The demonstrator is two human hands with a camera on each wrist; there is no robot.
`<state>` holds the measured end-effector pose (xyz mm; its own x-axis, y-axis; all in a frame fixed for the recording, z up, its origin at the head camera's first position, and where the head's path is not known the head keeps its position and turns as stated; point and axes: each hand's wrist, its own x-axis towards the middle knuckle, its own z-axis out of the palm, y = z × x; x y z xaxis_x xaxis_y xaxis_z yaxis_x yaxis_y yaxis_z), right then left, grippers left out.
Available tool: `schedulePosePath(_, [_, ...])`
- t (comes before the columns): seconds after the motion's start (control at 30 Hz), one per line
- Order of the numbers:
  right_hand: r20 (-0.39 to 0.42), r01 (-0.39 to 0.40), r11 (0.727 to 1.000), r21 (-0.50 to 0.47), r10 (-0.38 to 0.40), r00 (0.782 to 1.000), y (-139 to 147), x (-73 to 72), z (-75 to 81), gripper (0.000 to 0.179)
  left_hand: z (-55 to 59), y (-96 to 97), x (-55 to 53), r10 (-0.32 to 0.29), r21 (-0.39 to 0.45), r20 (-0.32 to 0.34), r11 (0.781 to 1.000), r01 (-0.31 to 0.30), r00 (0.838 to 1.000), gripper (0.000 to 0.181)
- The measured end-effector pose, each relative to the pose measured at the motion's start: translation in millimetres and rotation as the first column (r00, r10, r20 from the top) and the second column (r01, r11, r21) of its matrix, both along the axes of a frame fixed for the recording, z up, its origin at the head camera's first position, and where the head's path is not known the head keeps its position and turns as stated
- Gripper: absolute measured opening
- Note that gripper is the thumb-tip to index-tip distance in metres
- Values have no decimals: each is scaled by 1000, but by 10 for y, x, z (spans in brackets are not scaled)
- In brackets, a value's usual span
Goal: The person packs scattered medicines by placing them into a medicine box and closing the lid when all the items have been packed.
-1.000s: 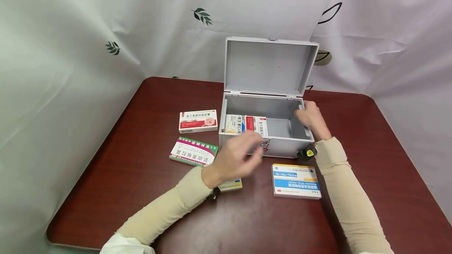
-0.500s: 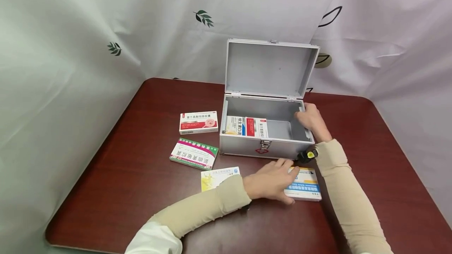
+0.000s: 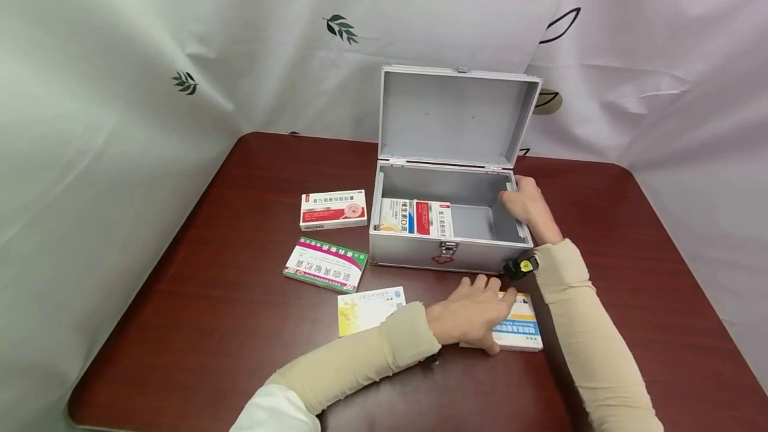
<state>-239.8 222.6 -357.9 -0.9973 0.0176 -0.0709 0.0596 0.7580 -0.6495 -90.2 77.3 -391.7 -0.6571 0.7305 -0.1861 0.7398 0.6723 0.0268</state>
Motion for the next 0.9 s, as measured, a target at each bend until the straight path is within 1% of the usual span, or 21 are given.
schedulePosePath(0.13, [2,3,1000,10,-3,1000,4,9,-3,39,49,-89,52,-5,8,46,1000,5,999,100])
schedulePosePath(0.17, [6,2,1000,10,-2,1000,4,14,-3,39,61,-115,66,-10,9,47,1000,10,999,101])
schedulePosePath(0.27, [11,-1,1000,7,1,1000,11,22,-10,39,114,-185,95,-26,19,27,999,26,999,99])
schedulePosePath(0.37, [0,-3,1000,6,3,1000,4,25,-11,40,186,-261,105,-54,46,-5,997,54,999,90])
schedulePosePath(0.47, [-9,-13,1000,4,13,1000,-18,21,-12,41,291,-350,102,-77,86,-16,993,78,997,81])
schedulePosePath(0.6, [-11,-26,1000,-7,26,1000,-51,16,-2,40,485,-466,69,-74,134,-52,988,81,996,82])
schedulePosePath(0.7, [-19,-13,1000,-6,13,1000,-50,21,10,39,664,-531,43,-50,190,-74,980,63,996,82])
schedulePosePath(0.73, [-18,-8,1000,-10,7,1000,-44,23,12,40,724,-550,35,-35,208,-74,977,50,997,83])
schedulePosePath(0.8, [-20,-5,1000,-15,5,1000,-35,29,15,40,844,-581,18,-1,254,-53,967,14,999,82])
schedulePosePath(0.87, [-13,-5,999,-37,5,1000,-26,38,15,39,953,-597,-18,52,320,-21,946,-43,998,76])
schedulePosePath(0.9, [0,-7,998,-64,7,1000,-20,42,12,38,1003,-599,-44,83,354,1,932,-78,997,73])
